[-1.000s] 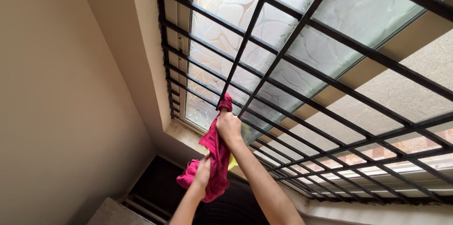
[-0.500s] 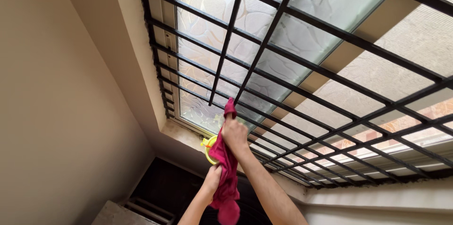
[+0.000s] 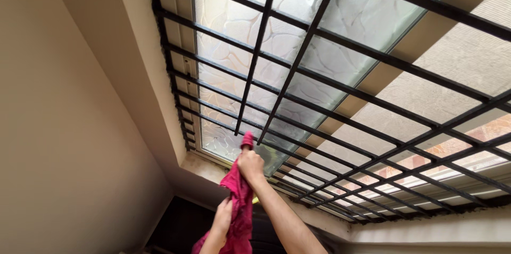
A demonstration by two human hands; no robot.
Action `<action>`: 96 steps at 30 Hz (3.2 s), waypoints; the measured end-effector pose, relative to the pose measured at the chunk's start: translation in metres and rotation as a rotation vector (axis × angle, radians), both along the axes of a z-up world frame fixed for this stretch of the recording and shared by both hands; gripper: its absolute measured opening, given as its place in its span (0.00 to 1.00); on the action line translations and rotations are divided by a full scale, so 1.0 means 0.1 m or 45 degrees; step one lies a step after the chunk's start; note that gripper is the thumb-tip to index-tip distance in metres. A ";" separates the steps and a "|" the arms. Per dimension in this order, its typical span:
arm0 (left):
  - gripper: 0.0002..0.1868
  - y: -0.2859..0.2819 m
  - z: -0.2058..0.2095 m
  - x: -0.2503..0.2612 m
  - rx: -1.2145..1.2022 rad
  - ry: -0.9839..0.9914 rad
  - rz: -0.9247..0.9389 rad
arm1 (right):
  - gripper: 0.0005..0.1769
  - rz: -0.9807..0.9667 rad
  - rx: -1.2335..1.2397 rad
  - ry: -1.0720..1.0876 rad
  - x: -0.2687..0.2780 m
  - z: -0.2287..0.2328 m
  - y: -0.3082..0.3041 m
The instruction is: The person cleans a window with a metal grid using a red cloth. They dip a small brush into a yellow bucket of water, then wipe the glass and grid with the cloth, moving across different sections of the window.
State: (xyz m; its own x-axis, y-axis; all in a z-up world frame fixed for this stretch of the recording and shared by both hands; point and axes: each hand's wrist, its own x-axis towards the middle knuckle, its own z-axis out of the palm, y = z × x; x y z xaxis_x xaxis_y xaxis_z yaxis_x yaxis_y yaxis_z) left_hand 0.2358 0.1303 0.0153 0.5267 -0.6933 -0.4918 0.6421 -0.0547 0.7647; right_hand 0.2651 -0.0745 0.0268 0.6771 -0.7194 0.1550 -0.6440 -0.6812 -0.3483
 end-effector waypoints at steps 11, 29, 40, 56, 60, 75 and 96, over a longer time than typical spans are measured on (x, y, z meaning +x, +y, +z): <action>0.19 -0.49 -0.11 -0.23 -0.008 -0.173 -0.224 | 0.18 0.053 0.103 0.212 -0.32 0.38 -0.18; 0.52 -1.10 0.01 -1.23 -0.010 -0.740 -0.195 | 0.13 -0.045 0.623 -0.876 -2.22 1.28 -0.21; 0.40 -1.68 1.76 -0.51 -0.215 -1.441 -0.031 | 0.08 -0.062 0.129 -0.729 -1.71 1.82 -0.41; 0.24 -1.39 1.96 -0.50 -0.206 -0.964 -0.381 | 0.08 0.056 0.781 -1.113 -2.13 2.12 -0.50; 0.15 -1.24 2.27 -0.49 -0.482 -0.773 -0.568 | 0.19 0.050 1.510 -1.496 -2.51 2.46 -0.28; 0.17 -0.98 3.11 -1.03 -0.673 -0.676 -0.875 | 0.14 -0.014 0.690 -1.530 -3.32 3.12 0.11; 0.15 -1.36 3.01 -1.37 -0.227 -1.411 -0.302 | 0.20 0.291 1.405 -1.650 -3.69 3.21 -0.06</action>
State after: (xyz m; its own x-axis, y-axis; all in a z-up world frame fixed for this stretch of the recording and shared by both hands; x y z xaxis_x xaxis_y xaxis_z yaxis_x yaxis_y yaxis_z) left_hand 0.0993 -0.0059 0.3165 0.4556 -0.8462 0.2763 -0.4014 0.0818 0.9123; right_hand -0.1041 -0.0801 0.3481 0.6156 -0.7679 0.1775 0.4831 0.1897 -0.8548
